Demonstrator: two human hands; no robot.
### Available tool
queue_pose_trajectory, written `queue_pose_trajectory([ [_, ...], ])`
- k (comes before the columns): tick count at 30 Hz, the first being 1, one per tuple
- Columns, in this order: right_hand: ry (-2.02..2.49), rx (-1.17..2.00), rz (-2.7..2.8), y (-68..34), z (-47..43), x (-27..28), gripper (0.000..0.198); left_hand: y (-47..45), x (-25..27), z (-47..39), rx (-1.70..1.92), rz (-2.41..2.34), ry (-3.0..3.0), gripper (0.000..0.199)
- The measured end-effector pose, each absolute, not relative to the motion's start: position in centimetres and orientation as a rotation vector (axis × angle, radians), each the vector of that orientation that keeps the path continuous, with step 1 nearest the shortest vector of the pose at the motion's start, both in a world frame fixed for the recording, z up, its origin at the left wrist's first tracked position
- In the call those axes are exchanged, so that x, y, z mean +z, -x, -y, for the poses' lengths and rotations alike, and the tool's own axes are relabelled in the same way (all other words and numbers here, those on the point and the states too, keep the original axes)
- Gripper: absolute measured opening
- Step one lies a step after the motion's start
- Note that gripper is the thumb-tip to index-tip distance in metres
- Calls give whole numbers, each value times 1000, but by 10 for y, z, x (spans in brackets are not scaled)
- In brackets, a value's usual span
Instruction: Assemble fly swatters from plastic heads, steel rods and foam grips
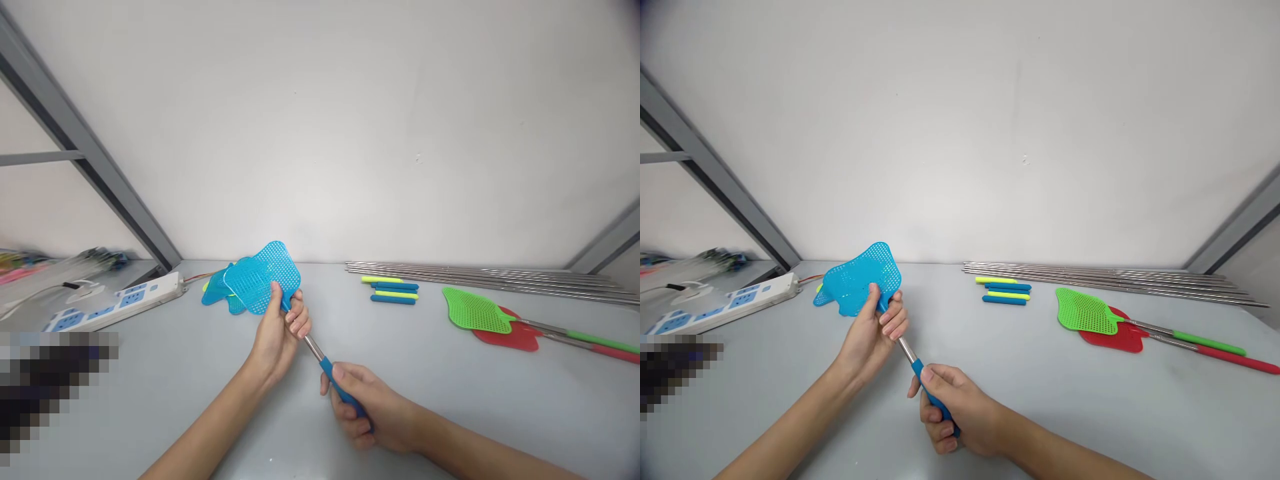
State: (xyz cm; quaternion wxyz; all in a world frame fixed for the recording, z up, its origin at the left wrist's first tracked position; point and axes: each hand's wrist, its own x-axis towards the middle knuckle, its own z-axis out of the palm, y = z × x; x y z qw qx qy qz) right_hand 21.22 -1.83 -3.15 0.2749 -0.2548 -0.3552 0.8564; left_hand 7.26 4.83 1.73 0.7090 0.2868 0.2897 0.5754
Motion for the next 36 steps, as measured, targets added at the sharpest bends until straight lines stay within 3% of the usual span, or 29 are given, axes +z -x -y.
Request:
queue_pose_trajectory([
  [9,1004,2172,1060,-203,32,-38,36,-93,-4,-34,1455,-902,-780,39],
  [36,973,2264,790,-212,27,-41,37,-122,-20,-42,1474,-1035,-815,39],
])
